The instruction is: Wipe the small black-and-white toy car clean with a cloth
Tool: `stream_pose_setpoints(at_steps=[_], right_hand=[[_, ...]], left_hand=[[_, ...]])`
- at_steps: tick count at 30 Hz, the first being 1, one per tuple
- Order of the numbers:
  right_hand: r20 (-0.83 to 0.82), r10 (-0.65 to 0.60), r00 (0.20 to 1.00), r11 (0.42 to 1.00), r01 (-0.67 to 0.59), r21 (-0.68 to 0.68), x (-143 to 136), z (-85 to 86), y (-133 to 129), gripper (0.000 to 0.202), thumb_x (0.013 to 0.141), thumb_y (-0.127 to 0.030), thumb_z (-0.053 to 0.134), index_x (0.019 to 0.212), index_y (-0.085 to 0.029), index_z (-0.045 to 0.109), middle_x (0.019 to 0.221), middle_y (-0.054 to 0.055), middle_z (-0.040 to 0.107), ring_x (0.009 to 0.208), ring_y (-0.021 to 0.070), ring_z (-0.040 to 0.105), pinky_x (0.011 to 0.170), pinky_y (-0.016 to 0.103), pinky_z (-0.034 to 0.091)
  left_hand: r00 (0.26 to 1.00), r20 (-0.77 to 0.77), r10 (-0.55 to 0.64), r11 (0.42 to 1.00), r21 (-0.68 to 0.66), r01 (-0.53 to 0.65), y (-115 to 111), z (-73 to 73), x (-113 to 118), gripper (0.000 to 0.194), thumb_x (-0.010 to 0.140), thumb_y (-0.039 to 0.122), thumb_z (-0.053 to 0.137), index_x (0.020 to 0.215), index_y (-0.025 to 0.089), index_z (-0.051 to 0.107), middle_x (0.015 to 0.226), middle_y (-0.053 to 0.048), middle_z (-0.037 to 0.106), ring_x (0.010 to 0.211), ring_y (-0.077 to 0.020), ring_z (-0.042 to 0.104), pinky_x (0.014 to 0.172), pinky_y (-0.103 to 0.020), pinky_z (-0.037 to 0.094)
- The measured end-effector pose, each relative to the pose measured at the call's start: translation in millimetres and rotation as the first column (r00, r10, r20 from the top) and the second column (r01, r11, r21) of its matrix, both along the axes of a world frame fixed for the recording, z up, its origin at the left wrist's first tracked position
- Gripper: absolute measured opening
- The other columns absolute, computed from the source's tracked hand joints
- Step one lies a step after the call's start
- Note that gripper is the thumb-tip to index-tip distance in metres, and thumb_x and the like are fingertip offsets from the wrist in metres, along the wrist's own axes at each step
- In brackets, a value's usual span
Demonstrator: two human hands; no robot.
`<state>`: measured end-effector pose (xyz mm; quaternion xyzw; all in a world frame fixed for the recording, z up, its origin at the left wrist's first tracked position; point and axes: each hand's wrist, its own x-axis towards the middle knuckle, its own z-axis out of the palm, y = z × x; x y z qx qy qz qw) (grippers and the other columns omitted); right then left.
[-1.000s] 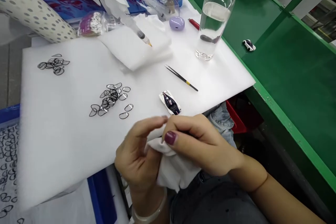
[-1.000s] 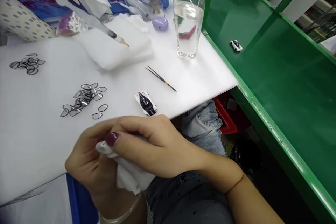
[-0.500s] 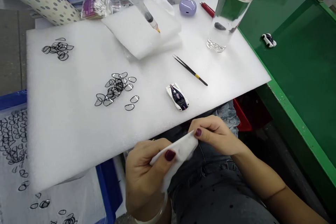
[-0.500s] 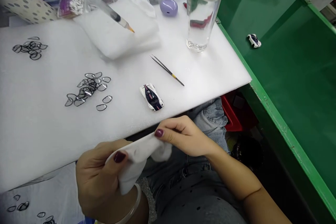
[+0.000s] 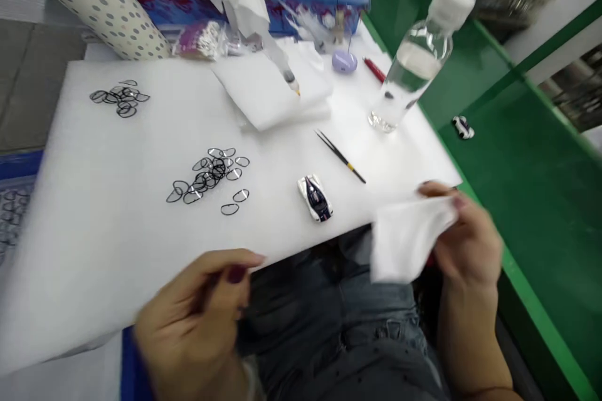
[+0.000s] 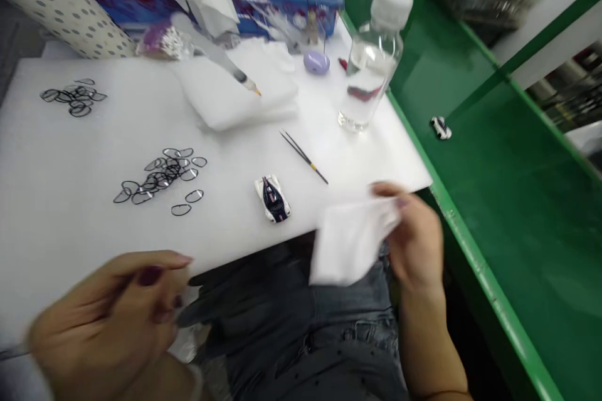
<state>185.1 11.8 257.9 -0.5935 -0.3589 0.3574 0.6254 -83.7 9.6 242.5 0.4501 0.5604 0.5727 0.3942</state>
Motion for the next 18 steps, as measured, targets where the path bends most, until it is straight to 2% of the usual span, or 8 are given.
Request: stream_pose_setpoints(at_steps=[2,3,5,8,10,13,15,18], right_hand=[[0.093,-0.483,0.871,0.83,0.421,0.367,31,24.3,25,0.022,0.082,-0.028,0.047,0.065,-0.02,0.058,0.076,0.008,0.062,0.07,0.0206,0.061,0.065,0.037,0.048],[0.084,-0.591,0.803,0.711,0.469,0.524,42,37.0,40,0.026,0.085,-0.029,0.044,0.061,-0.022,0.053,0.065,0.006,0.057,0.062,0.02,0.058,0.063,0.039,0.047],[0.158,-0.614,0.773,0.613,0.342,0.713,51,60.6,72,0.034,0.09,-0.034,0.046,0.058,-0.025,0.042,0.05,-0.002,0.041,0.044,0.0156,0.044,0.053,0.037,0.042],[0.421,-0.625,0.657,0.576,0.024,0.817,47,85.8,122,0.031,0.089,-0.037,0.056,0.064,-0.026,0.04,0.053,-0.007,0.032,0.042,0.0102,0.032,0.051,0.032,0.035],[0.577,-0.669,0.469,0.598,-0.123,0.792,45,92.6,153,0.025,0.091,-0.034,0.054,0.07,-0.025,0.046,0.063,-0.002,0.042,0.054,0.0129,0.044,0.06,0.032,0.039],[0.81,-0.538,0.232,0.783,-0.219,0.582,53,85.0,189,0.019,0.094,-0.037,0.05,0.082,-0.022,0.055,0.083,0.01,0.057,0.082,0.0202,0.057,0.075,0.035,0.044],[0.863,-0.459,0.21,0.832,-0.239,0.5,62,70.8,205,0.018,0.088,-0.037,0.056,0.097,-0.021,0.058,0.096,0.016,0.061,0.095,0.024,0.06,0.083,0.037,0.046],[0.821,-0.486,0.298,0.816,-0.183,0.549,79,47.5,223,0.037,0.08,-0.033,0.062,0.113,-0.019,0.054,0.105,0.019,0.063,0.098,0.0263,0.064,0.086,0.038,0.048]], left_hand=[[0.986,0.11,0.127,0.988,0.073,-0.135,8,-0.9,-6,0.008,0.076,0.023,0.074,0.07,0.019,0.074,0.042,0.005,0.048,0.037,-0.0081,0.035,0.036,-0.025,0.024],[0.977,0.145,0.158,0.979,0.104,-0.174,10,-2.4,-9,0.007,0.074,0.022,0.074,0.068,0.018,0.074,0.041,0.004,0.047,0.037,-0.0082,0.034,0.036,-0.025,0.025],[0.974,0.172,0.147,0.973,0.152,-0.174,10,-7.0,-14,0.007,0.074,0.023,0.075,0.068,0.019,0.075,0.04,0.004,0.044,0.037,-0.009,0.035,0.035,-0.026,0.026],[0.986,0.127,0.105,0.985,0.126,-0.121,-2,-15.7,-20,0.007,0.081,0.026,0.072,0.077,0.022,0.076,0.045,0.003,0.047,0.043,-0.0105,0.042,0.035,-0.024,0.03],[0.989,0.065,0.136,0.985,0.094,-0.142,-13,-20.3,-23,0.007,0.085,0.027,0.07,0.082,0.023,0.075,0.051,0.003,0.053,0.047,-0.0102,0.045,0.037,-0.023,0.033],[0.97,-0.06,0.235,0.971,0.066,-0.231,-22,-21.3,-28,0.011,0.084,0.031,0.071,0.08,0.022,0.074,0.053,0.003,0.054,0.046,-0.0098,0.046,0.039,-0.022,0.035],[0.958,-0.139,0.25,0.968,0.052,-0.245,-20,-17.1,-31,0.016,0.083,0.035,0.071,0.078,0.02,0.073,0.051,0.003,0.053,0.045,-0.0101,0.046,0.039,-0.022,0.036],[0.945,-0.288,0.155,0.988,0.044,-0.148,-2,-8.2,-34,0.02,0.085,0.035,0.065,0.078,0.018,0.072,0.054,0.002,0.055,0.047,-0.0113,0.049,0.045,-0.022,0.04]])
